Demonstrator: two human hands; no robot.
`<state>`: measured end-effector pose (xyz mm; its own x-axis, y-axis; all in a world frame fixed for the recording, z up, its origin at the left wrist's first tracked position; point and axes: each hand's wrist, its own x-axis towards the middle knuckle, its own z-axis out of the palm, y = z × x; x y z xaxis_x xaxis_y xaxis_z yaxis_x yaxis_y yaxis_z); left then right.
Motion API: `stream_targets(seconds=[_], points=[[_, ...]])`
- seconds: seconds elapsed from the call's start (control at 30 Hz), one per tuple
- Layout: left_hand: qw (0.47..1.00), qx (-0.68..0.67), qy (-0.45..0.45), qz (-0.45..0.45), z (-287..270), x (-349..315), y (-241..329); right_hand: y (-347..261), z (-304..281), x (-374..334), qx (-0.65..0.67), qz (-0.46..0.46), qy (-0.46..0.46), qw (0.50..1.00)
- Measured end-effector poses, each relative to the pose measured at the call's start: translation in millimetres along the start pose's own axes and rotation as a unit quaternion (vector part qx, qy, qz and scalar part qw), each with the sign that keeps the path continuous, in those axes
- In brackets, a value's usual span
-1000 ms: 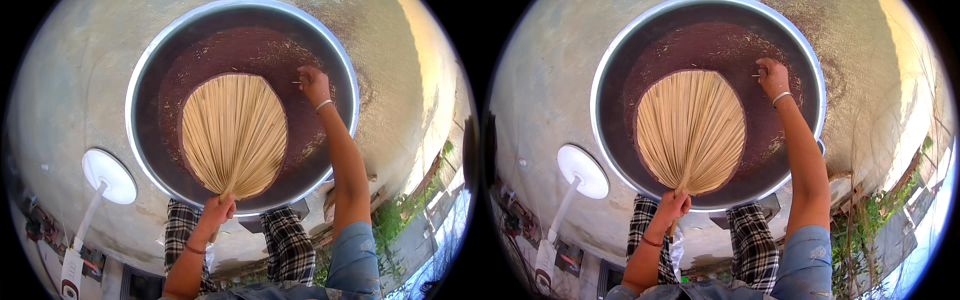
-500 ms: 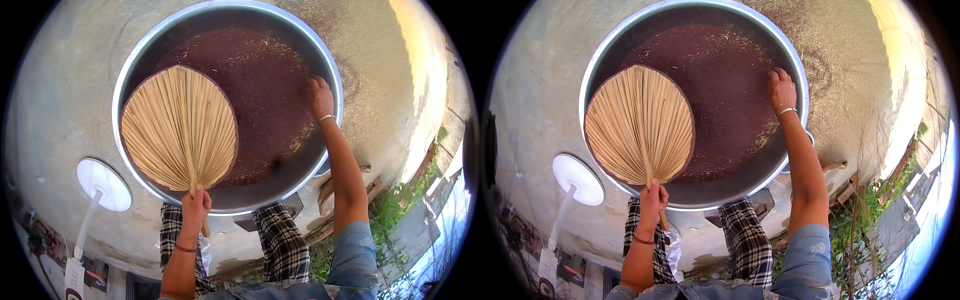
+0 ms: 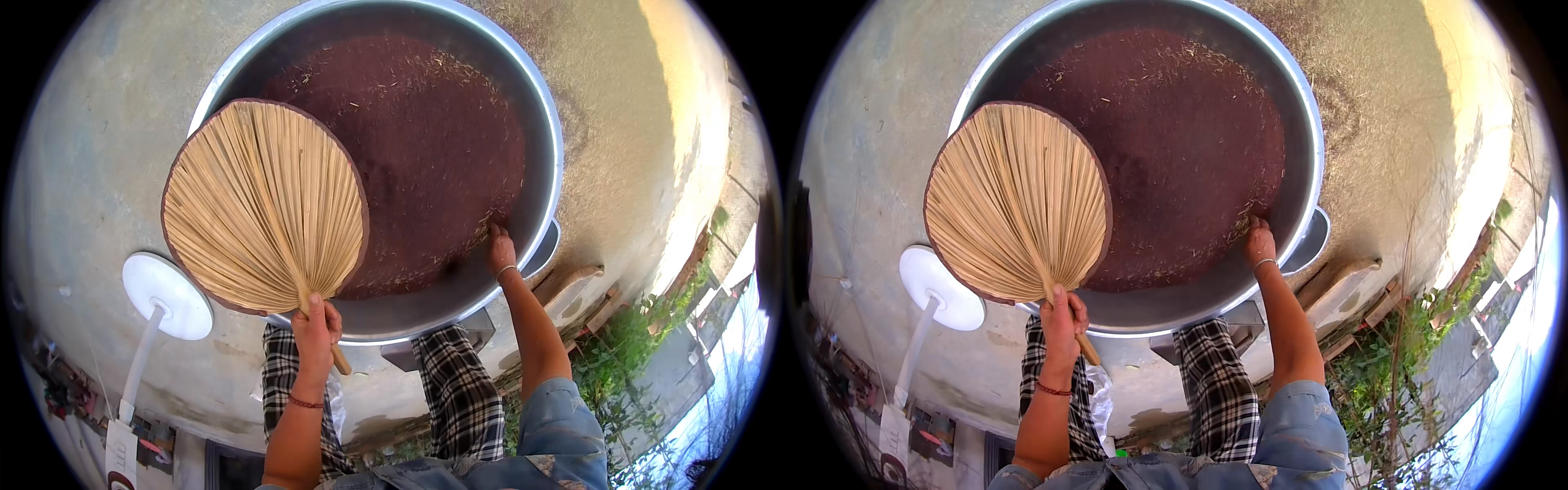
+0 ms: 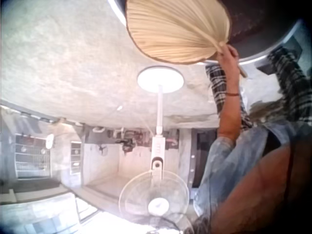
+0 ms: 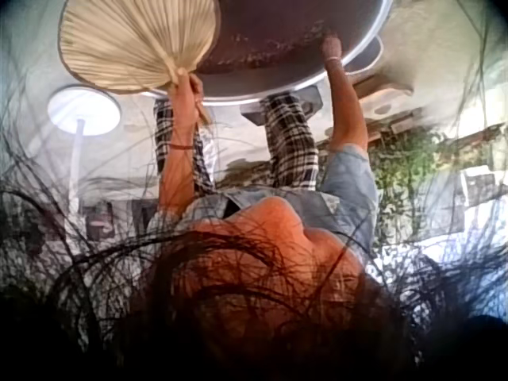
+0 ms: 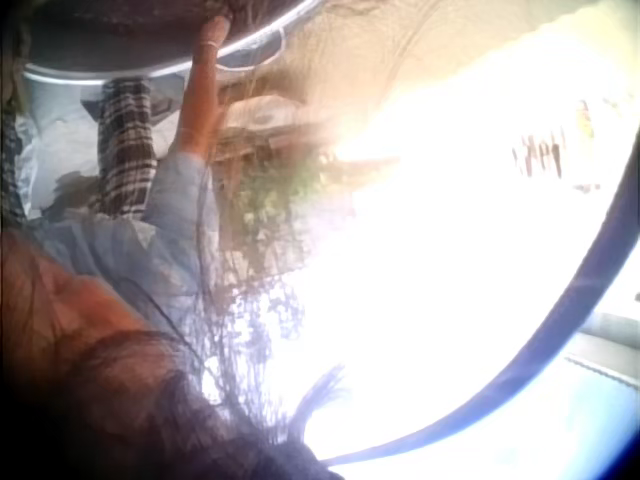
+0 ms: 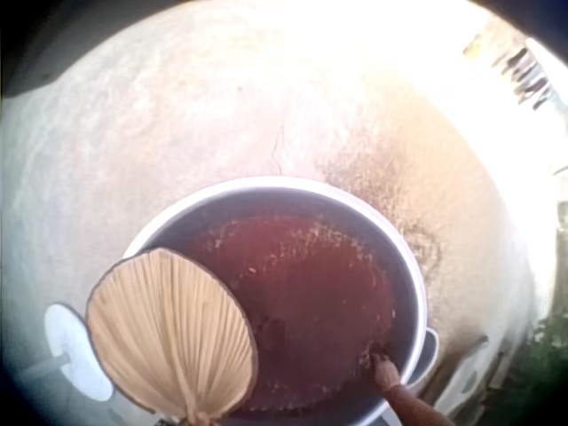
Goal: The person uses a hand fan to winnow grains in a large metal basin, removing chaff and debris. They then pour the cleaned grains into a white sack and transfer remaining chaff into a metal scoop.
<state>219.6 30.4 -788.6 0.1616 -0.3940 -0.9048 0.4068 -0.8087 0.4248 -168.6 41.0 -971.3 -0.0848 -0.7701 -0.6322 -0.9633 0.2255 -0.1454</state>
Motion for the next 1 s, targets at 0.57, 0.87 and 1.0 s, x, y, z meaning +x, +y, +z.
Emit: stream_targets(seconds=[0.57,0.87,1.0], points=[[0.982,0.014,0.107,0.153,-21,-1,19,-253,-124,218,0.147,-0.074,0.299,0.94],[0.983,-0.014,0.112,0.143,-18,1,26,-305,-33,184,0.096,-0.256,0.225,0.935],[0.976,-0.014,0.149,0.157,-19,5,35,-322,-32,160,0.237,-0.307,0.098,0.917]])
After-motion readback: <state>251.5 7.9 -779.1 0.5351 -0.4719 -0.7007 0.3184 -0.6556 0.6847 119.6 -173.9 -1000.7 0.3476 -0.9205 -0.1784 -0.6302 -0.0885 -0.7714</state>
